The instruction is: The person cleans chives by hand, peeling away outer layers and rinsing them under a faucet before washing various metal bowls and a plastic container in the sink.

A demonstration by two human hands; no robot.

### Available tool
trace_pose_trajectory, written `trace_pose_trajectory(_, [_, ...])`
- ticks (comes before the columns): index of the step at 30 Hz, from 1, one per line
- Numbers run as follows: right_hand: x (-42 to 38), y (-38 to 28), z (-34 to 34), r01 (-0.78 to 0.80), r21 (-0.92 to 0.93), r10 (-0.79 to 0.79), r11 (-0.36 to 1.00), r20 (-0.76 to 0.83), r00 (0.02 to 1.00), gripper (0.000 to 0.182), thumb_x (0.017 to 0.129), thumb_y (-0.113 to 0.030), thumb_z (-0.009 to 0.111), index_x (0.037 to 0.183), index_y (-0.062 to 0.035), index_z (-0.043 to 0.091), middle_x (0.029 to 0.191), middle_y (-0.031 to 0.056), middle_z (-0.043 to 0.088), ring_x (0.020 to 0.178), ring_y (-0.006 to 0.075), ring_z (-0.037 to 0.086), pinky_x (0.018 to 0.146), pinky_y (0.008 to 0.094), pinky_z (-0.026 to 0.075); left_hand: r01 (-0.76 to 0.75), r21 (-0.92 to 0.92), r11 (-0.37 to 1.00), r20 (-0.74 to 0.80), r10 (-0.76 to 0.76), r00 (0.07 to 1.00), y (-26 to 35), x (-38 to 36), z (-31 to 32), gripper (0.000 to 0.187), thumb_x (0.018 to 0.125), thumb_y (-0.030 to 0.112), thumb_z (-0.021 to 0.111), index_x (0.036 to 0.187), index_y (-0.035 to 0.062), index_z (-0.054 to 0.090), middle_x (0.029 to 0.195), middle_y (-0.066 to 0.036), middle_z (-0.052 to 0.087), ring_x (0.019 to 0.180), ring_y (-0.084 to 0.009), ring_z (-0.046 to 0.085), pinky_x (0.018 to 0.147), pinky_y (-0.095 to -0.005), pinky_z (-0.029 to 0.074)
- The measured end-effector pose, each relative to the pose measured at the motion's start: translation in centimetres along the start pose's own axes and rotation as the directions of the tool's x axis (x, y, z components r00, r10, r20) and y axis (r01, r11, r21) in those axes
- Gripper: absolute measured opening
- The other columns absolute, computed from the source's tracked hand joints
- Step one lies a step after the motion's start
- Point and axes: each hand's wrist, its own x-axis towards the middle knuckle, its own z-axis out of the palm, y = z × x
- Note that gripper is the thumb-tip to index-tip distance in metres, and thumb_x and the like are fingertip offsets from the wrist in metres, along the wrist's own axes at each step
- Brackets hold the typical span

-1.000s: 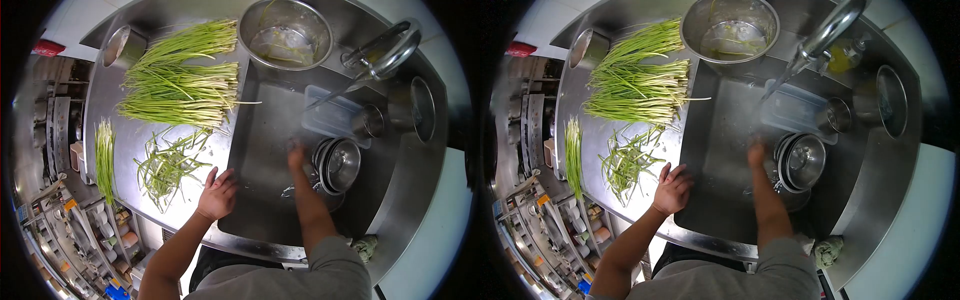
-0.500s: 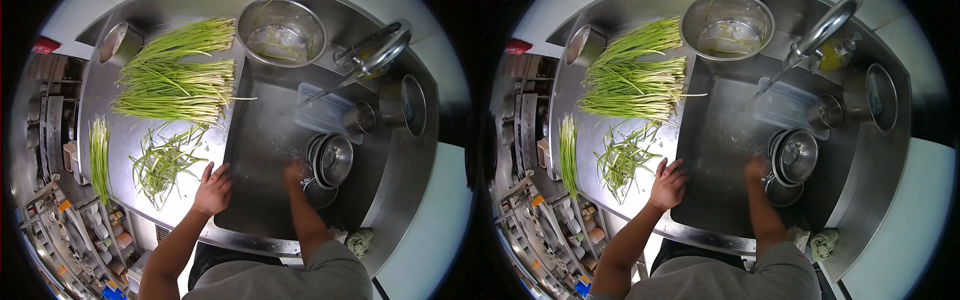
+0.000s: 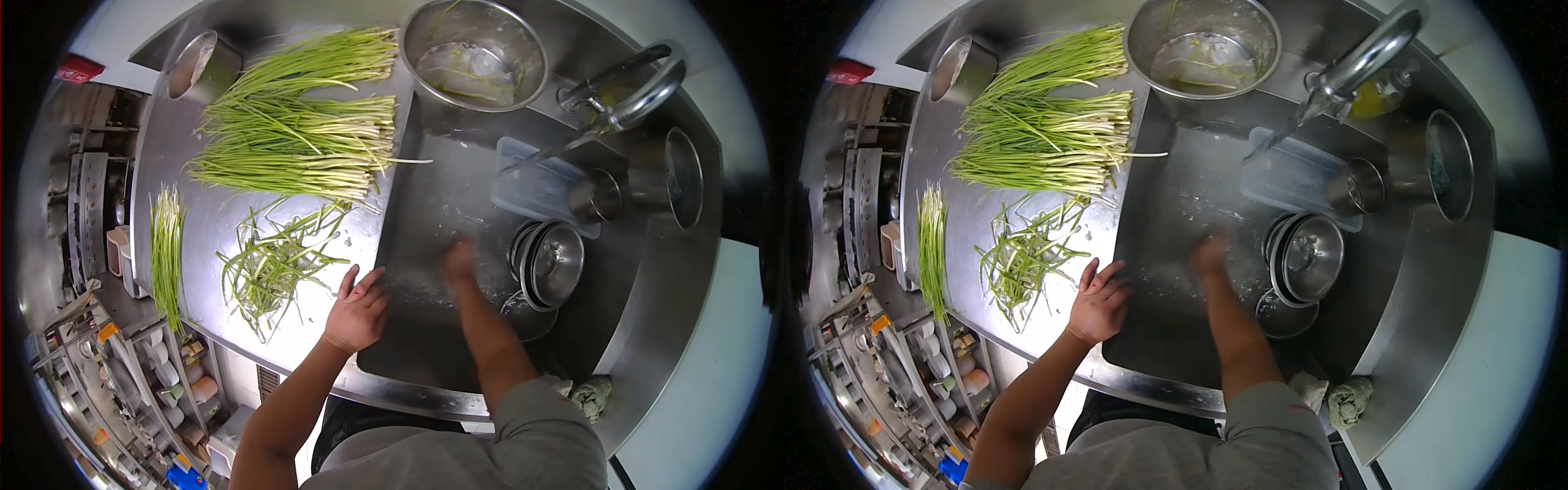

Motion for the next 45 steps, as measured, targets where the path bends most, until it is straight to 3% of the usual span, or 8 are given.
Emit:
trace_pose_trajectory(3, [5.4, 4.8, -0.6, -0.376, -0.092, 0.373, 0.922, 0.464, 0.803, 0.03, 0.087, -0.021, 0.047, 0.105, -0.0027, 0.062, 0.112, 0.0172, 0.059, 0.103, 0.0312, 0.057, 0.088, 0.0456, 0.044, 0.011, -0.005, 1.0, 0.011, -0.011, 1.0, -0.2, 0.1, 0.1, 0.021, 0.067, 0.006, 0.061, 0.088, 0.0095, 0.063, 0.104, -0.004, 0.06, 0.122, -0.0238, 0.044, 0.107, -0.0506, 0.022])
trace_pose_trajectory(11, [4.4, 5.9, -5.8, 0.124, -0.404, 0.101, 0.906, 0.492, 0.865, 0.037, 0.088, -0.021, 0.044, 0.12, -0.0055, 0.055, 0.129, 0.0135, 0.05, 0.119, 0.0285, 0.047, 0.103, 0.0456, 0.03, 0.007, 0.0, 1.0, 0.033, -0.007, 0.999, -0.1, 0.3, -0.1, 0.022, 0.069, 0.009, 0.061, 0.09, 0.0088, 0.064, 0.106, -0.005, 0.06, 0.124, -0.0235, 0.041, 0.108, -0.0504, 0.02])
trace_pose_trajectory(17, [4.9, 11.5, 5.8, 0.012, -0.629, 0.132, 0.778, 0.181, 0.975, 0.037, 0.089, -0.023, 0.044, 0.122, -0.0078, 0.055, 0.129, 0.0122, 0.05, 0.121, 0.0283, 0.045, 0.106, 0.0431, 0.026, 0.003, 0.005, 1.0, 0.063, -0.003, 0.998, -0.1, 0.0, -0.4, 0.023, 0.068, 0.01, 0.062, 0.091, 0.0085, 0.064, 0.106, -0.004, 0.06, 0.125, -0.0226, 0.04, 0.108, -0.05, 0.02])
trace_pose_trajectory(24, [7.9, -0.5, -10.4, -0.114, 0.033, 0.08, 0.993, 0.526, 0.847, 0.027, 0.084, -0.021, 0.053, 0.105, -0.0071, 0.062, 0.103, 0.0137, 0.064, 0.099, 0.028, 0.06, 0.084, 0.0421, 0.047, -0.01, -0.003, 1.0, 0.048, 0.01, 0.999, -0.4, -0.5, -0.1, 0.02, 0.067, 0.011, 0.061, 0.086, 0.0079, 0.061, 0.1, -0.005, 0.059, 0.127, -0.0216, 0.036, 0.109, -0.0496, 0.019])
trace_pose_trajectory(27, [8.8, -4.7, -22.1, -0.344, 0.804, 0.026, 0.486, 0.379, 0.925, 0.016, 0.085, -0.015, 0.053, 0.092, -0.0048, 0.063, 0.063, 0.005, 0.061, 0.05, 0.0157, 0.057, 0.051, 0.027, 0.047, -0.027, 0.009, 1.0, 0.05, 0.027, 0.998, -0.3, -1.0, -0.1, 0.019, 0.069, 0.013, 0.06, 0.087, 0.0068, 0.061, 0.103, -0.006, 0.058, 0.127, -0.0229, 0.036, 0.109, -0.0495, 0.018])
trace_pose_trajectory(32, [9.9, -9.3, -33.4, -0.176, 0.968, 0.101, 0.178, 0.16, 0.982, 0.018, 0.088, -0.009, 0.047, 0.099, -0.0019, 0.059, 0.082, 0.0074, 0.064, 0.067, 0.0142, 0.061, 0.055, 0.0256, 0.047, -0.095, -0.186, 0.978, -0.153, 0.067, 0.986, -0.2, -1.1, -0.6, 0.026, 0.074, 0.014, 0.057, 0.098, 0.0061, 0.059, 0.111, -0.01, 0.054, 0.125, -0.026, 0.038, 0.109, -0.0498, 0.017])
trace_pose_trajectory(38, [5.4, -9.7, -29.1, -0.035, 0.863, 0.032, 0.503, 0.021, 0.999, 0.024, 0.083, 0.0, 0.05, 0.104, -0.0066, 0.06, 0.088, 0.0032, 0.064, 0.074, 0.0121, 0.059, 0.061, 0.0243, 0.045, 0.341, 0.02, 0.94, -0.515, -0.283, 0.809, -5.6, -0.1, -4.5, 0.024, 0.078, 0.013, 0.054, 0.101, 0.0106, 0.059, 0.11, -0.011, 0.054, 0.116, -0.0292, 0.044, 0.105, -0.0538, 0.023])
trace_pose_trajectory(45, [-8.6, -17.9, -24.7, 0.318, 0.484, -0.298, 0.815, -0.122, 0.947, 0.015, 0.081, -0.002, 0.056, 0.093, -0.0064, 0.065, 0.081, 0.0079, 0.065, 0.07, 0.0193, 0.062, 0.067, 0.0299, 0.048, 0.123, 0.097, 0.988, -0.278, -0.092, 0.956, -10.7, -7.5, -5.2, 0.011, 0.078, 0.012, 0.052, 0.084, 0.0102, 0.061, 0.095, -0.008, 0.055, 0.106, -0.0269, 0.048, 0.103, -0.0536, 0.025])
